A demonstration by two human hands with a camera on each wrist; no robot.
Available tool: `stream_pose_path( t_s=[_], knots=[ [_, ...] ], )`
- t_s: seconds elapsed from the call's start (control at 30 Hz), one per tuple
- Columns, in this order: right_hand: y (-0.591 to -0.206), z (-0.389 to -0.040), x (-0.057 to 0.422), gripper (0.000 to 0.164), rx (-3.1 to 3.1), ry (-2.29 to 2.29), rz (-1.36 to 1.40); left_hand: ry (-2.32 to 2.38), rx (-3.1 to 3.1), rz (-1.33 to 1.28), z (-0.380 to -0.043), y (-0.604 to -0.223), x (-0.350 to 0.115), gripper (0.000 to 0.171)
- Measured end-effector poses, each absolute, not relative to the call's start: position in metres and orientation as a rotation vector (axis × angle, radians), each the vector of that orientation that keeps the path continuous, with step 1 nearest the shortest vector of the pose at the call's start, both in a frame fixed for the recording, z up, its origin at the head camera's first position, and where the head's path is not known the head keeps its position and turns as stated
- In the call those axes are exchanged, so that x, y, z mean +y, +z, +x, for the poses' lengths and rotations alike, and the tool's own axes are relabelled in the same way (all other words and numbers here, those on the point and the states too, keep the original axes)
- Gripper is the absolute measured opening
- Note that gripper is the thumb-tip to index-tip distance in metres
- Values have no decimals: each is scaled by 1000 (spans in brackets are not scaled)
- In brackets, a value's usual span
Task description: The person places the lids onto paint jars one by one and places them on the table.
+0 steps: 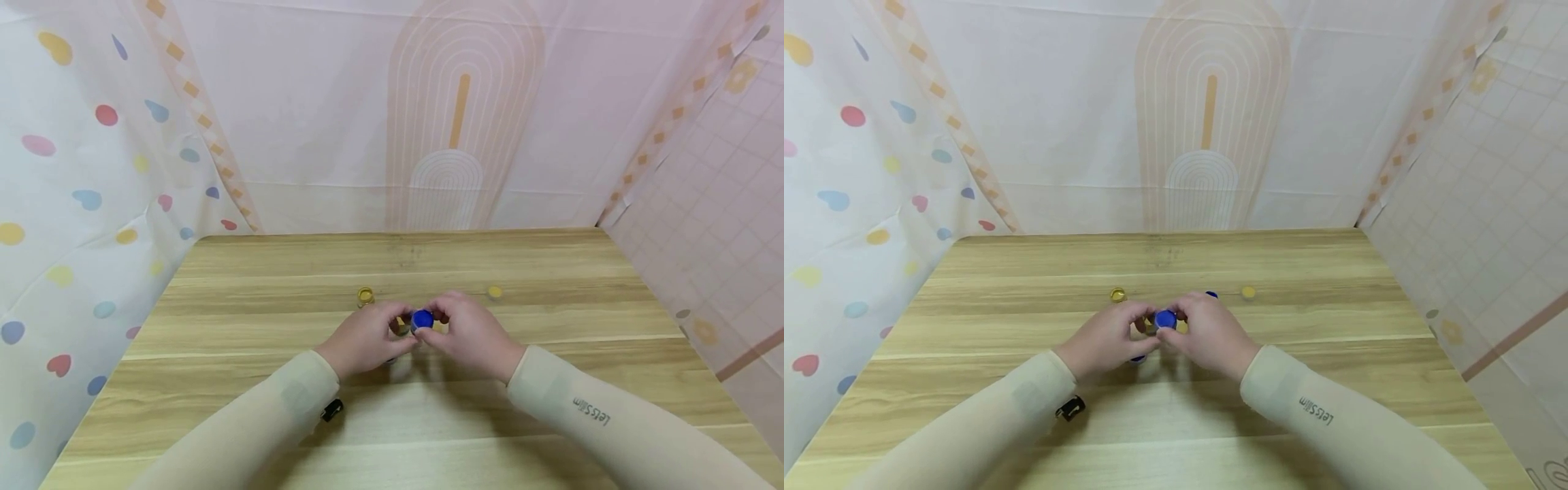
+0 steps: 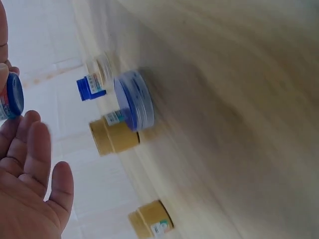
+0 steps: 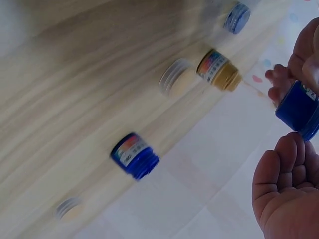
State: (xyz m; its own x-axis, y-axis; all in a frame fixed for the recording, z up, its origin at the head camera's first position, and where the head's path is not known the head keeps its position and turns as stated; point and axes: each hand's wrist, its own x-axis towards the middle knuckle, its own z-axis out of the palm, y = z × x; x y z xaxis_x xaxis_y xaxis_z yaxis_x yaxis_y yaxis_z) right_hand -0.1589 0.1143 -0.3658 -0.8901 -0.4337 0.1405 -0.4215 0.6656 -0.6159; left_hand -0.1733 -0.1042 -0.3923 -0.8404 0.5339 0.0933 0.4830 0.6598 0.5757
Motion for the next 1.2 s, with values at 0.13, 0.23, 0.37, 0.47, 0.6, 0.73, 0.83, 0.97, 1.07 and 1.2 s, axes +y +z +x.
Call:
stream_pose_path(
  t_s=[0.13,0.23,0.37,0.47,0.6,0.73,0.83,0.97,1.07,1.2],
  knots=[
    [-364,-165,126,23,2846,-1049,-687,847,2824,832,-174,-392,-112,49],
    [-363,-170,139,20,2833,-1032,-589,737,2891,814,-175,-392,-120,58],
    [-363,-177,160,20,2842,-993,-470,620,2956,818,-177,-392,-134,68],
    [-367,-182,178,22,2869,-975,-431,570,2981,811,-179,-391,-145,73],
    [-374,-189,204,20,2892,-941,-403,494,3015,766,-182,-391,-161,79],
    [-381,-194,227,18,2877,-873,-356,403,3041,736,-186,-393,-174,84],
    [-385,-196,239,20,2870,-802,-331,373,3041,699,-188,-393,-179,87],
    [-390,-199,246,24,2871,-726,-317,352,3031,639,-190,-394,-183,90],
    [-392,-199,248,26,2883,-684,-317,330,3033,614,-192,-395,-185,90],
    [-394,-198,248,27,2877,-673,-309,324,3041,600,-192,-395,-186,90]
  ],
)
